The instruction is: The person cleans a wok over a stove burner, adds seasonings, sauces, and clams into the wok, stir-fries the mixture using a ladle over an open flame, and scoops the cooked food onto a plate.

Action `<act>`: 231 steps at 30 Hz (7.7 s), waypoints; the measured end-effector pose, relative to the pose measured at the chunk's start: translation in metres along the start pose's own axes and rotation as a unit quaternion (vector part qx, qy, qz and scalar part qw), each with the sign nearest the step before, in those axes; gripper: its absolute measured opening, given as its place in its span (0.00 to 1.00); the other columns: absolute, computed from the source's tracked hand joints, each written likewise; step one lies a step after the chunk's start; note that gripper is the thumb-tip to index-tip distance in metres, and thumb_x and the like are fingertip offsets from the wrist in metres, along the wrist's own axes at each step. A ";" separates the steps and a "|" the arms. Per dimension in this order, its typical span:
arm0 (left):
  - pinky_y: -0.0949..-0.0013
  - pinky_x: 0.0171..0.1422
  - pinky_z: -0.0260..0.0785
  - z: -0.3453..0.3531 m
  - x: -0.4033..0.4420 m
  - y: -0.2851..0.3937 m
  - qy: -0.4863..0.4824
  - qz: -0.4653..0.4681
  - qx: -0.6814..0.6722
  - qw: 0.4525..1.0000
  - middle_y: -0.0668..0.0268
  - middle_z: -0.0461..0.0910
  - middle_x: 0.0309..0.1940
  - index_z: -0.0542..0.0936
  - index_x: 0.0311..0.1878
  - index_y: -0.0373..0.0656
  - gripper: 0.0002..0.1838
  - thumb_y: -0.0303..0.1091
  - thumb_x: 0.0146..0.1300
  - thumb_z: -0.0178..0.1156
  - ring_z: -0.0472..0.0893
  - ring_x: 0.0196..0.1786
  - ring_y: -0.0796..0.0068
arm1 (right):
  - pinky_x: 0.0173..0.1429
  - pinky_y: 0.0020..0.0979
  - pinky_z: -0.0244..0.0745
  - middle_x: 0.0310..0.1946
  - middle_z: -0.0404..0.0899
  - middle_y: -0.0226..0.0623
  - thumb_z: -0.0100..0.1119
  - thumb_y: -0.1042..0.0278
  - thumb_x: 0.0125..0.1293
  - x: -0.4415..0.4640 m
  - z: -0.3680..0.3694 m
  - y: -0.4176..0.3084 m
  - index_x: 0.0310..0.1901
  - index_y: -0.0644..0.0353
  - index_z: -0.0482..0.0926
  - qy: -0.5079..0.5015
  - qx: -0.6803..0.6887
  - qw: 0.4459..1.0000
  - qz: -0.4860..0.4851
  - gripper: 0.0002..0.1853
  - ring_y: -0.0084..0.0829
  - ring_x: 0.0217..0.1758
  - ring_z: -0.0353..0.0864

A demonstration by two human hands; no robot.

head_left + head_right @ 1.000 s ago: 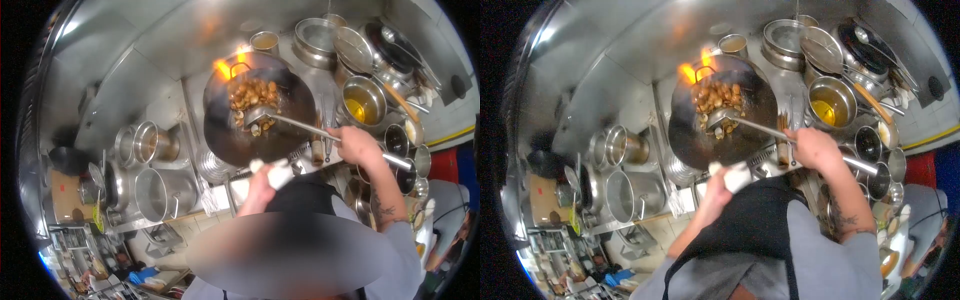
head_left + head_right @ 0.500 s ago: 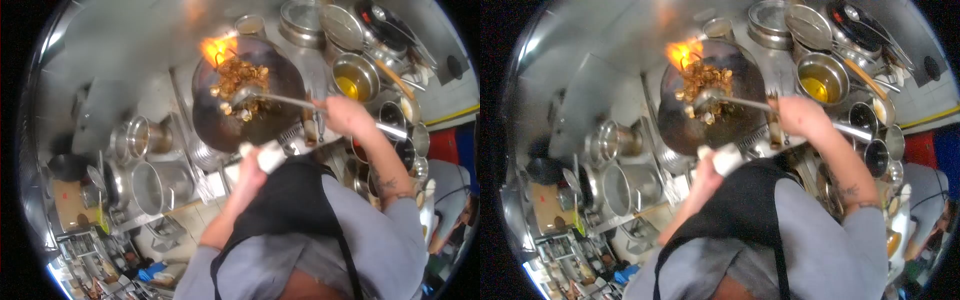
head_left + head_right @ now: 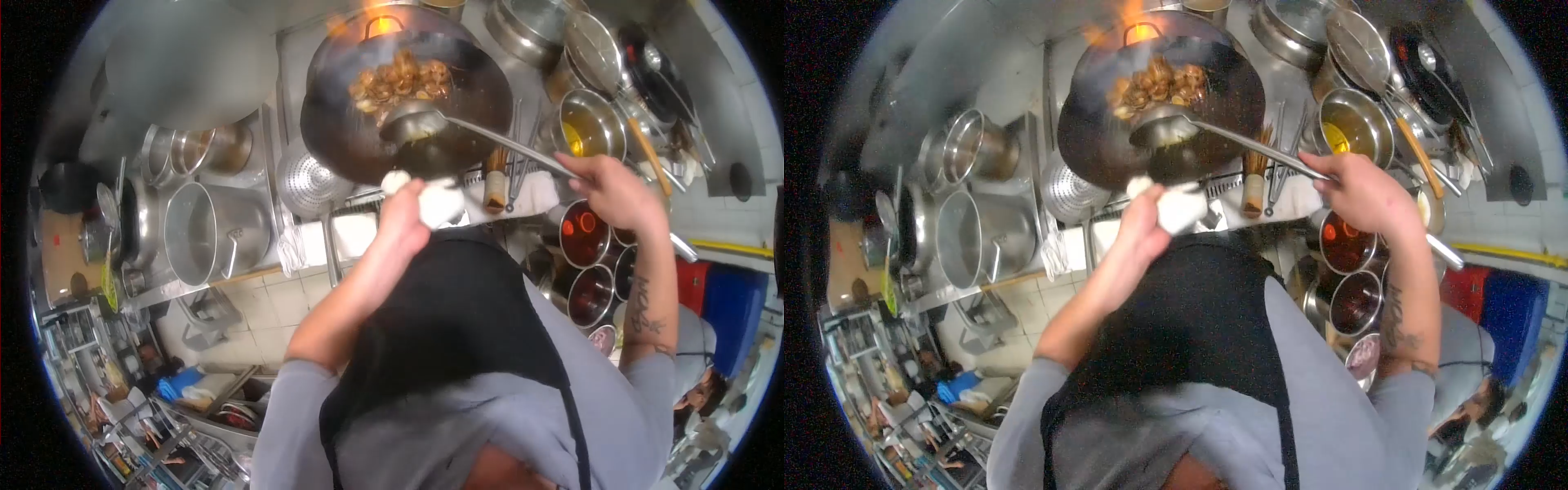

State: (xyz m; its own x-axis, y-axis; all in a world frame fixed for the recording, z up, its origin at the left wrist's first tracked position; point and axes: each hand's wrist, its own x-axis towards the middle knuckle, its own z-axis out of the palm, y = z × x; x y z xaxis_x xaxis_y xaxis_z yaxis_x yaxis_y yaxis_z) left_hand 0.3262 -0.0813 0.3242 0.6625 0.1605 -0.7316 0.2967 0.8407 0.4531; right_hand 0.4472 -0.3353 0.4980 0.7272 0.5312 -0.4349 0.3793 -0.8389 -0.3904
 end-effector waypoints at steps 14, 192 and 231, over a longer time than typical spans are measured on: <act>0.49 0.52 0.83 0.002 -0.024 -0.008 0.029 0.012 -0.034 0.999 0.50 0.80 0.45 0.71 0.50 0.30 0.10 0.26 0.70 0.51 0.85 0.47 0.53 | 0.61 0.40 0.74 0.52 0.81 0.58 0.54 0.73 0.69 0.036 0.012 -0.006 0.68 0.49 0.73 0.012 -0.033 0.999 0.027 0.25 0.48 0.55 0.83; 0.53 0.53 0.80 -0.283 -0.279 -0.187 -0.421 -0.278 0.553 0.663 0.54 0.80 0.46 0.72 0.55 0.33 0.20 0.21 0.59 0.56 0.84 0.48 0.56 | 0.33 0.40 0.75 0.29 0.78 0.37 0.59 0.71 0.63 -0.590 0.675 -0.380 0.60 0.38 0.81 0.389 0.093 0.678 0.617 0.24 0.41 0.29 0.80; 0.58 0.51 0.79 -0.271 -0.288 -0.169 -0.420 -0.167 0.556 0.698 0.57 0.78 0.45 0.72 0.54 0.33 0.19 0.22 0.58 0.56 0.82 0.47 0.61 | 0.31 0.33 0.76 0.30 0.79 0.29 0.63 0.69 0.63 -0.632 0.718 -0.338 0.60 0.39 0.82 0.370 0.017 0.664 0.649 0.23 0.28 0.24 0.76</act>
State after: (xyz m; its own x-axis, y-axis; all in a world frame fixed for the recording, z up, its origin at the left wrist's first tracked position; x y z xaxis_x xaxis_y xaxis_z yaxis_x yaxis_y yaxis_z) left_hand -0.1012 -0.1294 0.3208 0.4593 -0.7003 -0.5465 0.5723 -0.2372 0.7850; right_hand -0.5512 -0.3025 0.3224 0.5157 -0.8520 0.0905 -0.8464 -0.5230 -0.1001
